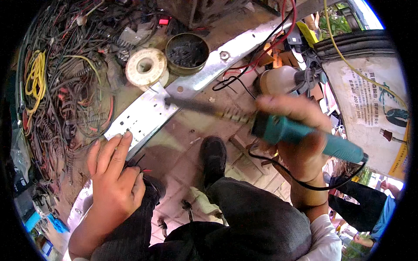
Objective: The person strips the insulation from a red wire using pliers, then uses a soldering iron to tin the exposed wire and solder it to a white power strip. The person works at a cluttered workbench in a workshop setting.
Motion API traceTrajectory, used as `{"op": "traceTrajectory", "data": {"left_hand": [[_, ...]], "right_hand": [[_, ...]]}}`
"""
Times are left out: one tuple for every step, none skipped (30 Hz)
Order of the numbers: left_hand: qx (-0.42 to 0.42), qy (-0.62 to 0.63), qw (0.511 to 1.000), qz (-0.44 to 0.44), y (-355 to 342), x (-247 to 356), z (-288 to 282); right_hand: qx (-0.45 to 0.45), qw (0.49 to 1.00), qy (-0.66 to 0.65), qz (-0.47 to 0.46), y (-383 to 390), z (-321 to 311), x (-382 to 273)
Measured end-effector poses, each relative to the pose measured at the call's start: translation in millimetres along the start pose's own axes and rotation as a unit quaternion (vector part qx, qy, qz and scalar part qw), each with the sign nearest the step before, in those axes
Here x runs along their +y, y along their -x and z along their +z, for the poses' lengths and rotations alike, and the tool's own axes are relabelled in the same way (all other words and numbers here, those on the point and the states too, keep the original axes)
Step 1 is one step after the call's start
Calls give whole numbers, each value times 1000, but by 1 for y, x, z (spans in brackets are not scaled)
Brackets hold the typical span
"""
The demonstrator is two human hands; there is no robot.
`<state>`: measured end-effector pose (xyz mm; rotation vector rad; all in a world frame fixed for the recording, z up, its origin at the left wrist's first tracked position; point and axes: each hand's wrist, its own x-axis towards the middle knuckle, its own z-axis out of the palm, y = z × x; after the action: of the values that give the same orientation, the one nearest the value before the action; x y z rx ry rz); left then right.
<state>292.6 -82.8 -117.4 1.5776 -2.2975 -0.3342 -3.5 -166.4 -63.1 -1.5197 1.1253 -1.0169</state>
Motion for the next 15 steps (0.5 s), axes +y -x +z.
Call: {"op": "traceTrajectory", "data": {"left_hand": [[4, 10, 1000, 5, -1, -1, 4], [5, 12, 1000, -2, 1, -1, 3], [5, 9, 1000, -4, 2, -1, 2], [5, 7, 1000, -5, 2, -1, 2], [4, 5, 1000, -6, 3, -2, 2], [-29, -8, 1000, -1, 4, -3, -1], [-28, -7, 1000, 1, 4, -3, -2], [-28, -5, 1000, 4, 3, -4, -2], [-28, -4, 1000, 7, 3, -4, -2], [-19, 1, 1000, 1, 3, -4, -1], [-11, 5, 1000, -5, 3, -3, 0], [-3, 10, 1000, -10, 3, -3, 1], [-3, 9, 1000, -10, 3, -3, 2], [-4, 9, 1000, -10, 3, -3, 1], [-5, 8, 1000, -10, 3, -3, 1]], "right_hand": [[-42, 999, -3, 0, 6, 2, 4], [-91, 996, -15, -1, 9, 6, 9], [-151, 988, -15, -42, 6, 10, 14], [-208, 974, -18, -82, 2, 14, 20], [-194, 976, 4, -101, 5, 23, 23], [-182, 973, 4, -144, 9, 29, 30], [-169, 967, 12, -189, 13, 32, 35], [-155, 960, 20, -234, 14, 36, 37], [-166, 950, 28, -264, 12, 42, 35], [-173, 946, 16, -275, 11, 46, 37], [-178, 942, 5, -285, 11, 49, 40], [-177, 943, 5, -281, 11, 51, 41], [-176, 944, 5, -279, 12, 52, 41], [-174, 945, 6, -276, 13, 53, 41], [-176, 945, 12, -275, 12, 54, 41]]}}
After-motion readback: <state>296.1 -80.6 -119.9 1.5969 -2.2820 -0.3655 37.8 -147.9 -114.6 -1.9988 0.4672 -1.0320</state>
